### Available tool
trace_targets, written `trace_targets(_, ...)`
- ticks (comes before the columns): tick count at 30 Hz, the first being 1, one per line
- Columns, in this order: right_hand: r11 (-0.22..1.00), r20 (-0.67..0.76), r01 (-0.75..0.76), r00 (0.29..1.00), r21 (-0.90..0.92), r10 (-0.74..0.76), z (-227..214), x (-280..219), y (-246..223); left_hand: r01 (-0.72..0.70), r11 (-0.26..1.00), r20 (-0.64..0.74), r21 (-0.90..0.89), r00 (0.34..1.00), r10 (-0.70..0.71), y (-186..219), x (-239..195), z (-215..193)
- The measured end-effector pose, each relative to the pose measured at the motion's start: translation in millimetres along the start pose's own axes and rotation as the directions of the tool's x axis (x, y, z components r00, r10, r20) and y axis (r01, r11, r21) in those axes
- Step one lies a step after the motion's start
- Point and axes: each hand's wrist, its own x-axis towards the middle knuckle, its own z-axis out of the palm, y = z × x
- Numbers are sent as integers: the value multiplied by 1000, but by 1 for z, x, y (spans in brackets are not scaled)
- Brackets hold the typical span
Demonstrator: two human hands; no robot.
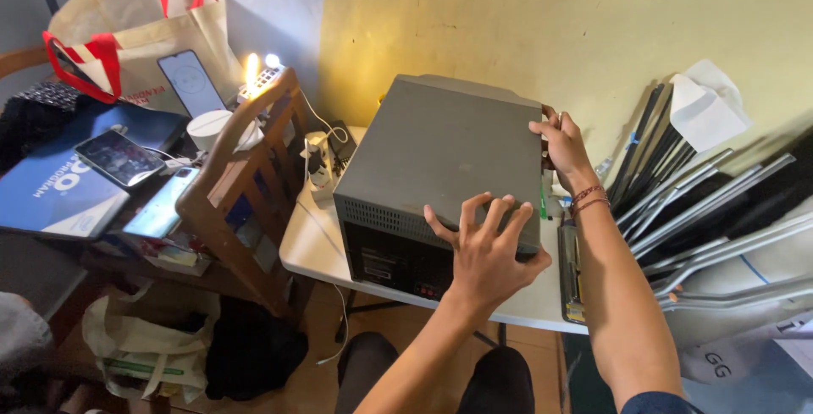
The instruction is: The person disassembles a gray electronic device on a white table. They use a yellow screwdriver to remove screws from the back panel, then switch to a red screwdriver to continue unscrewing. The person rotates the device to access different sides and removes the back cover.
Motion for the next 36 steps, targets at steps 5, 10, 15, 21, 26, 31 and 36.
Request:
trace_targets(5, 971, 61, 239, 970, -17, -237, -23, 52, 61, 1, 1000, 12, 10, 1000, -1, 0, 4, -3)
trace_targets(10, 986, 80, 157, 985, -57, -153, -12, 42, 32, -16, 1000, 32, 15, 999, 15, -1, 1, -1)
trace_targets(15, 1000, 25, 11, 1000, 21, -12, -7, 28, 26, -15, 1000, 29, 4, 999, 15, -2, -1, -3)
trace_targets(21, 999, 29, 37, 999, -11, -37, -14, 10, 20, -43, 998, 79, -56, 996, 47, -18, -5, -18)
trace_targets(26, 993, -14, 103, 995, 65, -102, -19, -11, 23, -106, 989, 131, -102, 984, 119, -33, -6, -35)
trace_targets(31, 996, -56, 63, 997, 68, -59, -16, -36, 3, -133, 980, 150, -151, 976, 156, -43, 2, -45)
trace_targets(36, 958, -30, 288, 957, 2, -287, -32, -16, 39, -136, 974, 184, -180, 968, 170, -61, 16, -58)
